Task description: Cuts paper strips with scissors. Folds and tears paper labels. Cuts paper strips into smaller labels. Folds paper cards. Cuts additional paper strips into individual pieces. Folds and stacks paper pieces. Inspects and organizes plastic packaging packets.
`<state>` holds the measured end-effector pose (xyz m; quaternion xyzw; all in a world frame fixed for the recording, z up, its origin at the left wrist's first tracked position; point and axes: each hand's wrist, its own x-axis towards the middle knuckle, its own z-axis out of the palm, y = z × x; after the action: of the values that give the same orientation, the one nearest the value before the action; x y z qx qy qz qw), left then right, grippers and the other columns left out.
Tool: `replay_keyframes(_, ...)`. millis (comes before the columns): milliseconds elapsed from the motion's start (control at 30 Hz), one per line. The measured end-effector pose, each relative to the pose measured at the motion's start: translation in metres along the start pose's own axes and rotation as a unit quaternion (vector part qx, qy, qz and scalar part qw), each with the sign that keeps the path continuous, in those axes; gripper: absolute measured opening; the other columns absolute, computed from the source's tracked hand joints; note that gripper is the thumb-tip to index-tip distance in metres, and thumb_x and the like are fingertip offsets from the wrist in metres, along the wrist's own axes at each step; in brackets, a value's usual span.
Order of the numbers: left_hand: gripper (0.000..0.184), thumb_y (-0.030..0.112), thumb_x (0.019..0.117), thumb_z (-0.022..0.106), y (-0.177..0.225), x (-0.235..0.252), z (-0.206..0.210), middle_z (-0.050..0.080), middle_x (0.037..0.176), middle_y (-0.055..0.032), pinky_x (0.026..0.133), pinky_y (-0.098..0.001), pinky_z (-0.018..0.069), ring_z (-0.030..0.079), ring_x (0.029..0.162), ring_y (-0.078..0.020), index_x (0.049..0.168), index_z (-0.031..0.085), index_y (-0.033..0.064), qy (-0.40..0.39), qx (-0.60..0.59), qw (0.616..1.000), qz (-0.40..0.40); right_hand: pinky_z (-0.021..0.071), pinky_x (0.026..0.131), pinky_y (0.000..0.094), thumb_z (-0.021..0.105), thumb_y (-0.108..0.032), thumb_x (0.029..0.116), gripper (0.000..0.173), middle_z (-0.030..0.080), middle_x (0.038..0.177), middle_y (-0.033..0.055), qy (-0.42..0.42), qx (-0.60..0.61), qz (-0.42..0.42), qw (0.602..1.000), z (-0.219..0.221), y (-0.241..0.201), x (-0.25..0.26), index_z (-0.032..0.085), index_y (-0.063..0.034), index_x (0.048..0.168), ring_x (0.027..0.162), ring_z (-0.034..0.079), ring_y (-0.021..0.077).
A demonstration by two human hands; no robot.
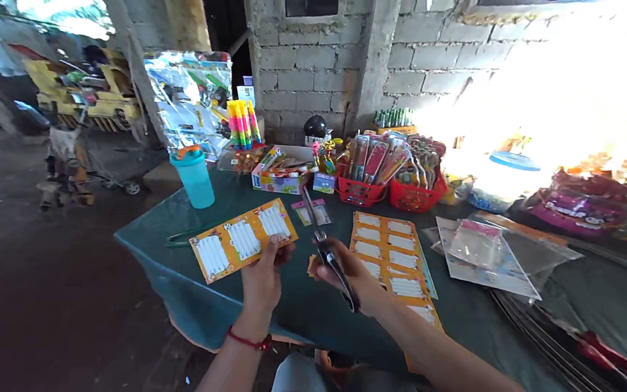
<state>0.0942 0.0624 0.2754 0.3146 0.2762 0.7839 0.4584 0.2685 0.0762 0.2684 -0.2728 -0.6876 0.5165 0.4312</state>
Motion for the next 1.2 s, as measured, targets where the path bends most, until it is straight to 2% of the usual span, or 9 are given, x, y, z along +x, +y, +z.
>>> replay_keyframes(67, 0.013, 0.002, 0.1058, 0.046, 0.004, 0.005, -0.003, 0.076, 0.084, -0.0077, 0.067, -0.024, 0.0622, 0.075, 0.072, -0.0135, 0.11, 0.058, 0.0007, 0.014, -0.004, 1.0, -0.008, 0.057, 0.084, 0.0265, 0.071, -0.049, 0.0894, 0.084, 0.066, 0.101, -0.0031, -0.03, 0.004, 0.02, 0.999, 0.008, 0.01, -0.008, 0.038, 0.0033, 0.145, 0.091, 0.066, 0.0055)
replay_keyframes(200, 0.013, 0.001, 0.1055, 0.047, 0.005, 0.005, 0.0, 0.076, 0.093, -0.0117, 0.074, -0.0284, 0.0636, 0.076, 0.079, -0.018, 0.115, 0.056, -0.0009, 0.031, -0.04, 0.998, -0.039, 0.0553, 0.082, 0.0232, 0.07, -0.055, 0.0888, 0.085, 0.062, 0.099, -0.0045, -0.036, 0.003, 0.049, 0.998, 0.019, 0.017, -0.017, 0.041, 0.0031, 0.143, 0.088, 0.063, 0.0031)
replay_keyframes(567, 0.014, -0.001, 0.1051, 0.046, -0.003, -0.005, 0.015, 0.076, 0.097, -0.0111, 0.076, -0.0308, 0.0645, 0.077, 0.082, -0.0191, 0.117, 0.054, 0.0001, 0.021, -0.051, 0.997, -0.053, 0.0525, 0.072, 0.018, 0.067, -0.054, 0.0903, 0.078, 0.059, 0.09, -0.0082, -0.01, 0.001, 0.051, 0.999, 0.015, 0.015, -0.02, 0.044, 0.0018, 0.14, 0.076, 0.059, -0.001)
replay_keyframes(1200, 0.015, -0.002, 0.1049, 0.046, 0.002, -0.005, 0.016, 0.076, 0.095, -0.0118, 0.076, -0.0294, 0.0643, 0.077, 0.082, -0.0186, 0.116, 0.056, 0.0004, 0.001, -0.046, 0.998, -0.049, 0.0524, 0.071, 0.0167, 0.068, -0.055, 0.0905, 0.078, 0.058, 0.09, -0.0087, -0.022, 0.018, 0.033, 0.999, 0.013, 0.016, -0.02, 0.045, 0.0017, 0.138, 0.078, 0.06, -0.001)
